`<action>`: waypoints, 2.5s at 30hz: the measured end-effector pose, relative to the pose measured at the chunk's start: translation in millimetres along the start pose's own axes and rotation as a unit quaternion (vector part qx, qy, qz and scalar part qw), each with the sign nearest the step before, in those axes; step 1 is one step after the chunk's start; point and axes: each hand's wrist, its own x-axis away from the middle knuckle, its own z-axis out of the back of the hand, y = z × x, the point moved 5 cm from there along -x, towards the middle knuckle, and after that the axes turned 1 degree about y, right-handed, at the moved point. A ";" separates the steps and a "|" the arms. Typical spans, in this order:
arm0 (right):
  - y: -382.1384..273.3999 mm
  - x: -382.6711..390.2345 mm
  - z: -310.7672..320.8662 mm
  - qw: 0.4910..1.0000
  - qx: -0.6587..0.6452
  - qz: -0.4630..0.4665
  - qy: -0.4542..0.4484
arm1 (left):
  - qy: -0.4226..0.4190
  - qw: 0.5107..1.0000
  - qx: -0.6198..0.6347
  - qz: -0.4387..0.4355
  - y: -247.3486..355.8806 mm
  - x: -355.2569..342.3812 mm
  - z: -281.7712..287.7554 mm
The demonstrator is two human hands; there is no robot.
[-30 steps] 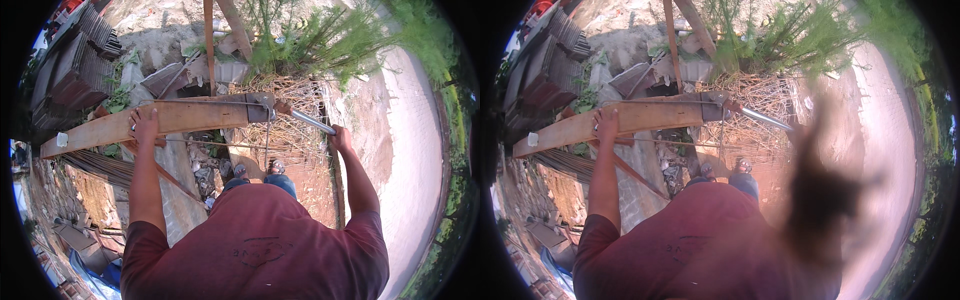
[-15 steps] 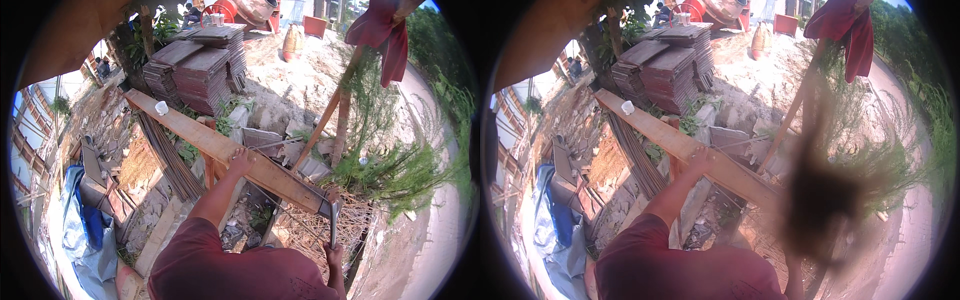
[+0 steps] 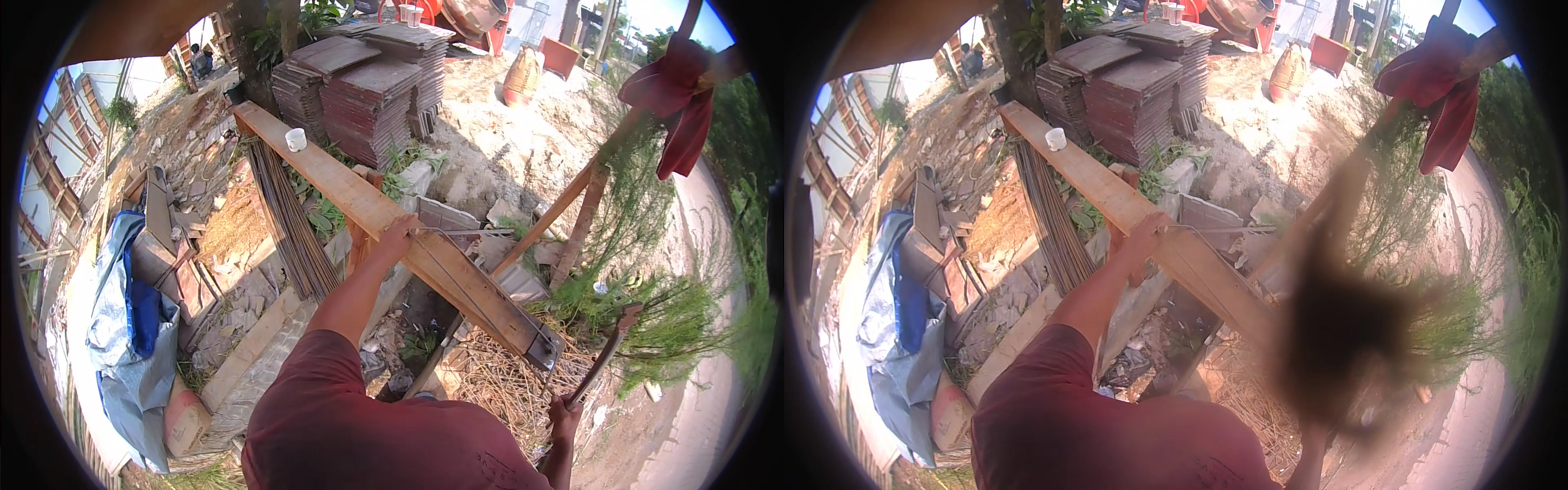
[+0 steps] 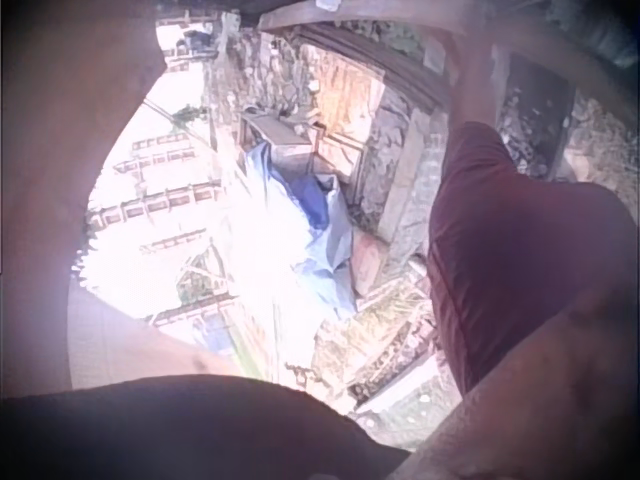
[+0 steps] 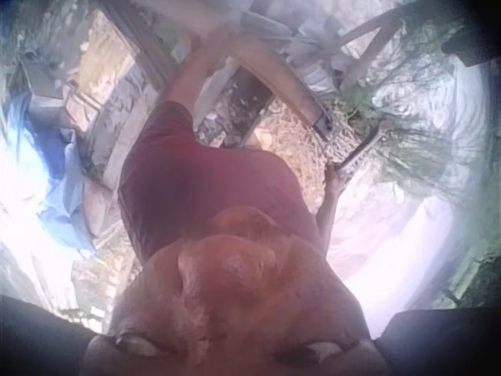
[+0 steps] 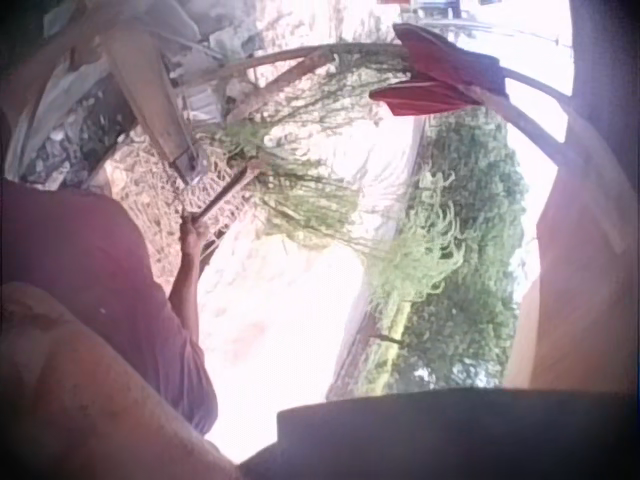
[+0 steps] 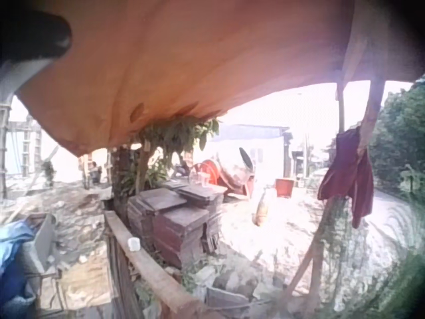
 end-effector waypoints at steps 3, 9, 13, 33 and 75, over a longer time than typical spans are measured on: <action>-58.7 4.7 -2.3 0.996 -0.070 -0.044 0.019 | -0.010 0.996 0.067 0.062 -0.3 -24.0 -21.9; -123.7 -54.7 39.8 0.994 -0.052 -0.001 0.095 | -0.036 0.970 0.227 0.074 57.5 -90.2 17.6; -100.5 -71.9 38.2 0.988 -0.109 -0.047 0.099 | -0.158 0.952 0.152 0.212 63.2 -87.8 12.5; 12.3 -94.6 -9.0 0.979 0.017 -0.175 0.106 | -0.087 0.961 -0.259 0.044 18.4 -12.1 -39.7; 26.4 -96.3 9.8 0.975 0.103 -0.191 -0.049 | -0.176 0.897 -0.376 0.152 89.3 37.9 -95.6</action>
